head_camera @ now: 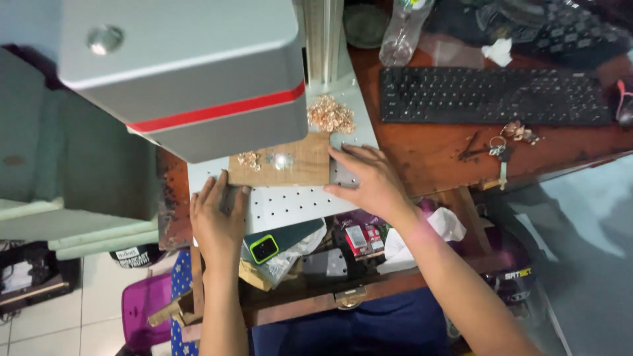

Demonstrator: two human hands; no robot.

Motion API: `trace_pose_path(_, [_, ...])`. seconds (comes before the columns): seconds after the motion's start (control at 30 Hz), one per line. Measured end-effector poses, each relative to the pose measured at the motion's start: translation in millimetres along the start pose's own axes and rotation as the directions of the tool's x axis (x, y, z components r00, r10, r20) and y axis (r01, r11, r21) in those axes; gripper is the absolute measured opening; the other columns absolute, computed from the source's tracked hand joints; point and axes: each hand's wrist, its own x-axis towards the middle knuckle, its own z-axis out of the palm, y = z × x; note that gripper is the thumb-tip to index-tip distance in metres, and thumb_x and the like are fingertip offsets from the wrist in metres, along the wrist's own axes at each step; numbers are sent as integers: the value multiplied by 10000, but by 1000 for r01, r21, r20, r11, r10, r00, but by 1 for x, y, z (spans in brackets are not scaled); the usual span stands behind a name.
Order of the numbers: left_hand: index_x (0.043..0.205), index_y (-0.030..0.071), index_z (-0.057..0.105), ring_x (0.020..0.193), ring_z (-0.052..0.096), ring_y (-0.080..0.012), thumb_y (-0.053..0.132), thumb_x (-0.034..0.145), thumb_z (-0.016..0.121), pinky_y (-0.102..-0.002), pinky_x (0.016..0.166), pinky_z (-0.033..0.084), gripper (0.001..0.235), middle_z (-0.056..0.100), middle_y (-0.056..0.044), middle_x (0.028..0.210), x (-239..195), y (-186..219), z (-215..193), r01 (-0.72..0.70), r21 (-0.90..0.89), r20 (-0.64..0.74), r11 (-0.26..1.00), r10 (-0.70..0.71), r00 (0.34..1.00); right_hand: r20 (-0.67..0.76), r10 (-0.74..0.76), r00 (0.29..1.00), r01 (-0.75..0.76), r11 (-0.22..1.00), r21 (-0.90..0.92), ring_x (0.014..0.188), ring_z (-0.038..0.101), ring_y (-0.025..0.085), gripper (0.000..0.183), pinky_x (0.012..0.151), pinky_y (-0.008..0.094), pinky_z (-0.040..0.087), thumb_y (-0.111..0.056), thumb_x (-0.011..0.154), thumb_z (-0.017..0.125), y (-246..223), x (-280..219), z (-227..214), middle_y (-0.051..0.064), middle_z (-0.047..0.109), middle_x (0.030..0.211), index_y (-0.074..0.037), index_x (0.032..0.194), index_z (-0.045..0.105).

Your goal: The person is using a laser marking machine to engrave designs onto small jewelry components, carefully positioning each piece on a wooden jig.

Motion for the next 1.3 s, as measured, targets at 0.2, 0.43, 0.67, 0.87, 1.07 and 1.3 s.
trace_pose_path(0.2, [1336, 139, 730, 1277, 629, -337, 357, 875, 830, -465, 1193, 354, 520, 733, -206, 1215, 0, 8, -4, 22, -5, -1, 1000, -22, 1000, -15, -11, 1000, 11, 1000, -3, 1236, 649, 319, 729, 1112, 514, 407, -393, 745, 868, 6, -1, 4, 113, 735, 1256, -172, 1403, 644])
trace_pose_path(0.43, [1426, 74, 612, 1411, 493, -308, 347, 935, 687, -504, 1238, 252, 567, 593, -213, 1438, 1, 4, -6, 12, -54, 100, 998, -7, 995, 216, 243, 946, -235, 970, -62, 1405, 430, 324, 791, 1159, 546, 340, -433, 802, 820, -11, 5, -8, 98, 507, 1537, -244, 1498, 494])
trace_pose_path(0.67, [1463, 66, 557, 1387, 522, -302, 361, 905, 703, -492, 1245, 264, 647, 599, -159, 1447, 2, 11, -14, 25, -58, 96, 998, -19, 995, 105, 310, 945, -325, 923, 204, 1352, 525, 208, 747, 1124, 398, 429, -318, 779, 843, -16, 3, -11, 31, 581, 1487, -211, 1460, 553])
trace_pose_path(0.87, [1465, 52, 549, 1309, 584, -319, 333, 917, 698, -536, 1200, 300, 633, 625, -154, 1423, -2, 6, -14, -21, -101, 73, 995, 29, 997, -193, 45, 980, -12, 986, 168, 973, 702, 198, 222, 882, 356, 566, -197, 867, 780, -33, 13, -2, 50, 769, 1016, -77, 1053, 783])
trace_pose_path(1.07, [1461, 64, 549, 1324, 571, -319, 309, 944, 664, -558, 1185, 304, 583, 610, -140, 1450, 0, 7, -16, -76, -102, 44, 992, 81, 996, 21, 82, 996, -83, 996, 15, 966, 667, 154, 197, 950, 382, 477, -368, 870, 761, -79, 54, 27, -42, 775, 966, -180, 920, 788])
trace_pose_path(1.3, [1449, 83, 551, 1354, 555, -303, 315, 975, 615, -551, 1180, 299, 531, 594, -127, 1473, -2, 0, -11, -109, -89, 46, 990, 113, 993, 179, 294, 939, -266, 950, -163, 921, 680, 171, 194, 871, 360, 547, -305, 922, 708, -90, 73, 39, 19, 749, 1084, -137, 985, 781])
